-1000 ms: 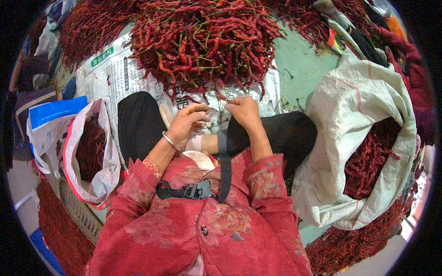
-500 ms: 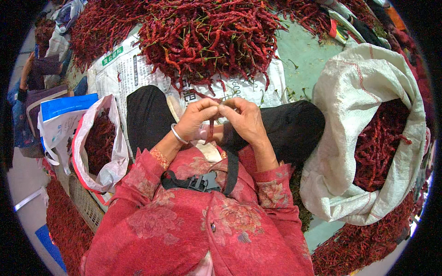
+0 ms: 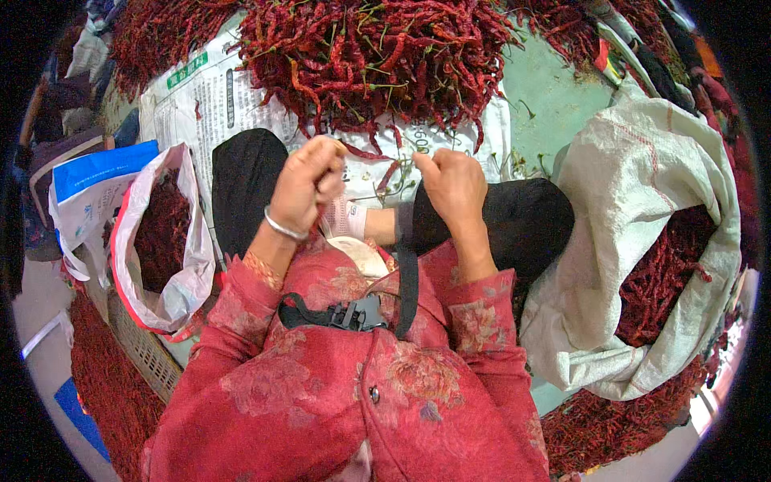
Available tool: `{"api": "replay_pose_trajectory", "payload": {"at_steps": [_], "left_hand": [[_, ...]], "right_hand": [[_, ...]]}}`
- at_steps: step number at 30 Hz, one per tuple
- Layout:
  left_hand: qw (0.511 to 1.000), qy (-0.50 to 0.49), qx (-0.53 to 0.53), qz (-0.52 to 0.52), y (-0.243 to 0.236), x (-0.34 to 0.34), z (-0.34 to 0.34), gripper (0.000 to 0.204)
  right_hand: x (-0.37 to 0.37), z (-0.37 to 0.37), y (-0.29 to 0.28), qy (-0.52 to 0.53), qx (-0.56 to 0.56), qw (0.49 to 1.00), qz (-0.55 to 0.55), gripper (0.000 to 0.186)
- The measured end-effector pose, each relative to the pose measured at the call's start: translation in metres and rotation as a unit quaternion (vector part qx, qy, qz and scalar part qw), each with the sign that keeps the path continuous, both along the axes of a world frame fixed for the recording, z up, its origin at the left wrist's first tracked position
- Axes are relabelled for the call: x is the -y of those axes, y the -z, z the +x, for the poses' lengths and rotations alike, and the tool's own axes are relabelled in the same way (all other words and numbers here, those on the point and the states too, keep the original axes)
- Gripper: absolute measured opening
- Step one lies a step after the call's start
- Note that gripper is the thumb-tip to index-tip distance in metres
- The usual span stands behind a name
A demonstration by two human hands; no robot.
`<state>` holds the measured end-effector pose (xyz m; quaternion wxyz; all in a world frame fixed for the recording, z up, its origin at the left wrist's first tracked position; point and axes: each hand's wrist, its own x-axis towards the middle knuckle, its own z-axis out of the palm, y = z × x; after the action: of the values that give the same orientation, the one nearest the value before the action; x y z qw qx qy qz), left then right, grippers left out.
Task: The person sits on the floor and removes stems from dried red chilies by hand. The person places the de-stemmed chilies into a white sack and discards the stems onto the floor.
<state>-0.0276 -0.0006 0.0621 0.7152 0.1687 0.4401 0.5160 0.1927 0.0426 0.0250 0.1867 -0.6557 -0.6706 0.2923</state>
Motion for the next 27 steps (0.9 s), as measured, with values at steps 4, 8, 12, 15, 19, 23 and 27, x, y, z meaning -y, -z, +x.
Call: {"api": "replay_pose_trajectory", "payload": {"at_steps": [4,8,12,15,19,23,27], "left_hand": [[0.997,-0.054,0.028,-0.047,0.021,-0.013,-0.021,0.012],[0.995,0.034,-0.058,-0.071,0.026,-0.008,-0.011,0.013],[0.985,0.077,-0.116,-0.097,0.025,-0.004,-0.003,0.016],[0.981,0.122,-0.142,-0.039,0.022,0.002,0.009,0.028],[0.951,0.156,-0.247,0.105,0.036,0.008,0.033,0.027],[0.977,0.096,-0.189,0.030,0.025,0.007,0.038,0.020],[0.988,0.092,-0.096,-0.085,0.029,0.004,0.028,0.016]], "right_hand": [[-0.005,-0.036,0.003,-0.132,0.145,0.978,0.077,0.009],[0.006,-0.042,0.051,-0.160,0.097,0.980,0.062,0.017],[-0.006,-0.020,0.022,-0.031,-0.242,0.951,-0.190,0.021],[0.006,-0.016,0.000,0.000,-0.364,0.895,-0.259,0.021],[0.034,-0.022,-0.008,-0.094,-0.190,0.975,-0.071,0.022],[0.045,-0.022,-0.008,-0.051,-0.220,0.973,-0.044,0.015],[0.039,-0.014,-0.034,-0.166,-0.486,0.811,-0.281,0.013]]}}
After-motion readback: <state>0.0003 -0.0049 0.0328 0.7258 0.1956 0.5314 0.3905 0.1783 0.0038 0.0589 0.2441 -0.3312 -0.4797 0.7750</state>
